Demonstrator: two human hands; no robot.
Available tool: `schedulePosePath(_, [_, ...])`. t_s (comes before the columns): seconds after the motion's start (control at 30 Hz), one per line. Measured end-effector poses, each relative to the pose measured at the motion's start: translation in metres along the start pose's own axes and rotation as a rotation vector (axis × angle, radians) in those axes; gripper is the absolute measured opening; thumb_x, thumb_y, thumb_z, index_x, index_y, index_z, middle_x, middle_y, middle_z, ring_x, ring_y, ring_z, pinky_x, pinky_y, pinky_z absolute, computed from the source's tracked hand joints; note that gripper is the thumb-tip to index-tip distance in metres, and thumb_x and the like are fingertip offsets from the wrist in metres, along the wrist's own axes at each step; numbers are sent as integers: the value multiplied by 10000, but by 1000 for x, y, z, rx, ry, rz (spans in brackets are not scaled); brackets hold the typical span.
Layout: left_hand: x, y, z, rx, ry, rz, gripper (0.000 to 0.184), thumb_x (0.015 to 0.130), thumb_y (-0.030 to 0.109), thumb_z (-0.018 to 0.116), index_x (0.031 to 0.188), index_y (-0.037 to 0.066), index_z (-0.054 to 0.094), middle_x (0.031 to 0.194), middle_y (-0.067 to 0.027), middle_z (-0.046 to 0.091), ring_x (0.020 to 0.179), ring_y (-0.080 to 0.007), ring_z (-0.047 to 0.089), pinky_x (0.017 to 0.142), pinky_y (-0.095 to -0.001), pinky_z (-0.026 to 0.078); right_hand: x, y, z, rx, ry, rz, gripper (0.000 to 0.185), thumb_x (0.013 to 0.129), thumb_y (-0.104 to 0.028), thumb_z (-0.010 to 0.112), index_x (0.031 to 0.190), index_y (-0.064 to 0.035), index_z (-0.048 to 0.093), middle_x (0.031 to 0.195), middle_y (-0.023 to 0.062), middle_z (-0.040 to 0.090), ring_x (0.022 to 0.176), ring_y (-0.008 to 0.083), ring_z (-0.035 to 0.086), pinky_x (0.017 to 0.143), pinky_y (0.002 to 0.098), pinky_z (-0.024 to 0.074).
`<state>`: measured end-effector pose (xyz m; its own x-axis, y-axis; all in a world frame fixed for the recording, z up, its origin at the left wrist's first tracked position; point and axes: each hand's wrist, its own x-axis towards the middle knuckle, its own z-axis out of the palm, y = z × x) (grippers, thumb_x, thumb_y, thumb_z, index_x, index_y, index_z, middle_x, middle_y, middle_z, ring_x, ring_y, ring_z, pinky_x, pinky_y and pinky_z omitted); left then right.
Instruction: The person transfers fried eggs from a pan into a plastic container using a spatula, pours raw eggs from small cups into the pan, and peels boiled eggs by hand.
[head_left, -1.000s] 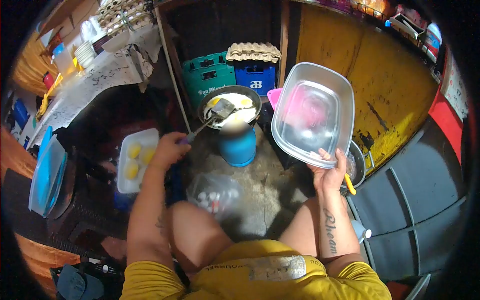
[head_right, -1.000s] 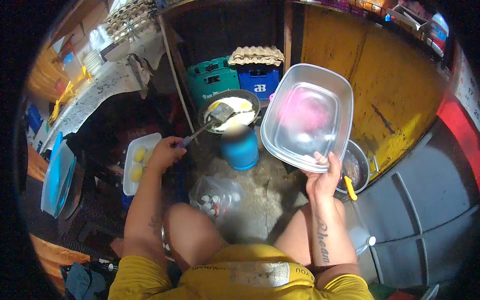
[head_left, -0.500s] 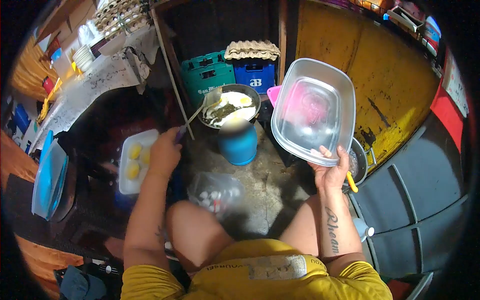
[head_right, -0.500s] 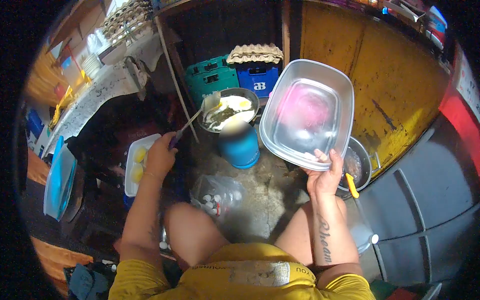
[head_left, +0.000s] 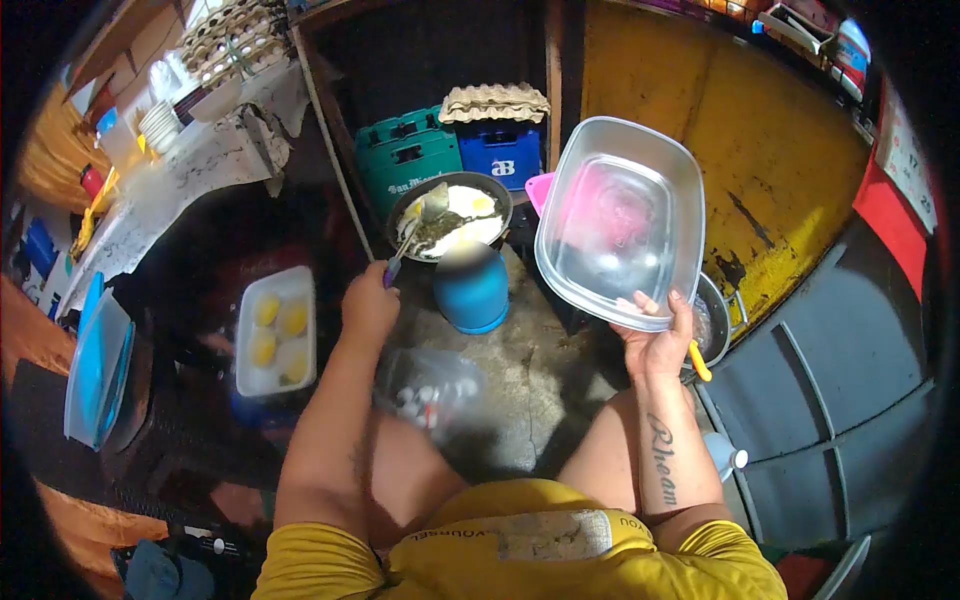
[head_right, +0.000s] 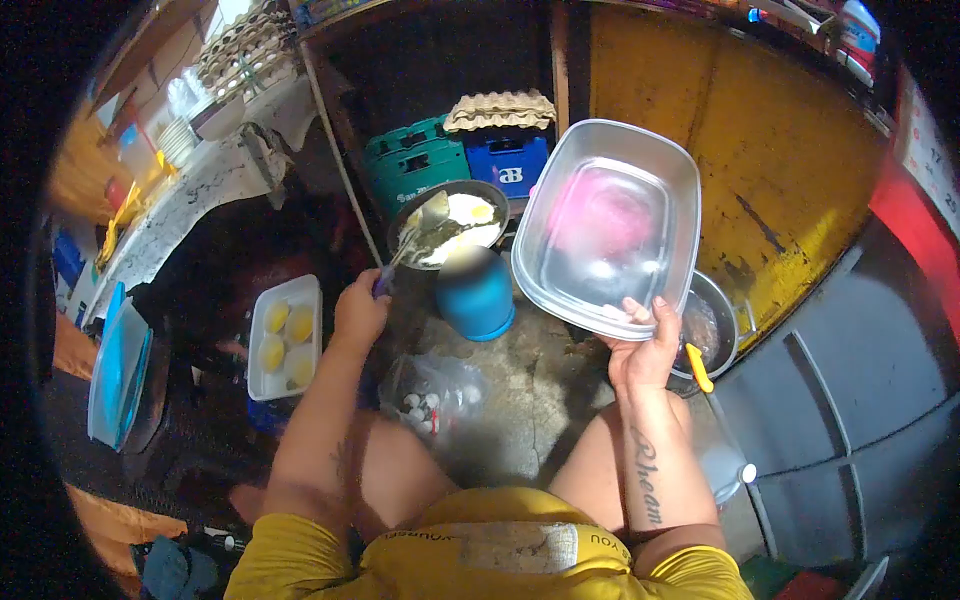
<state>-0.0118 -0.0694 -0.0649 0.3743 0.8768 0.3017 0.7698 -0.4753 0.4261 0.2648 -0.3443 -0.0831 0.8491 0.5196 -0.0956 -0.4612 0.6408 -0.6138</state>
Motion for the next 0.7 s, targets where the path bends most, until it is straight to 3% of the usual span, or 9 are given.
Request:
schedulePosePath(0.4, [36, 13, 25, -57, 18, -98, 477, 766, 154, 742, 1217, 42, 638, 1137, -232, 676, 1075, -389, 645, 942, -440, 502, 6, -2, -4, 38, 2, -8, 470, 879, -376, 635, 1213, -127, 418, 914, 111, 657, 798, 341, 699, 621, 513, 609])
schedulePosePath(0.47, [38, 14, 30, -79, 11, -78, 413, 806, 147, 722, 1192, 37, 623, 1075, -231, 689, 1023, -412, 654, 882, -477, 514, 6, -3, -4, 31, 3, 3, 467, 883, -380, 629, 1213, -125, 419, 917, 113, 657, 803, 340, 697, 625, 514, 607])
schedulePosePath(0.7, [48, 29, 37, -54, -11, -105, 418, 820, 145, 700, 1223, 58, 631, 1121, -231, 680, 1047, -403, 650, 897, -472, 512, 9, -1, -7, 52, -15, 28, 457, 887, -390, 622, 1205, -129, 424, 922, 115, 651, 811, 342, 690, 626, 513, 597])
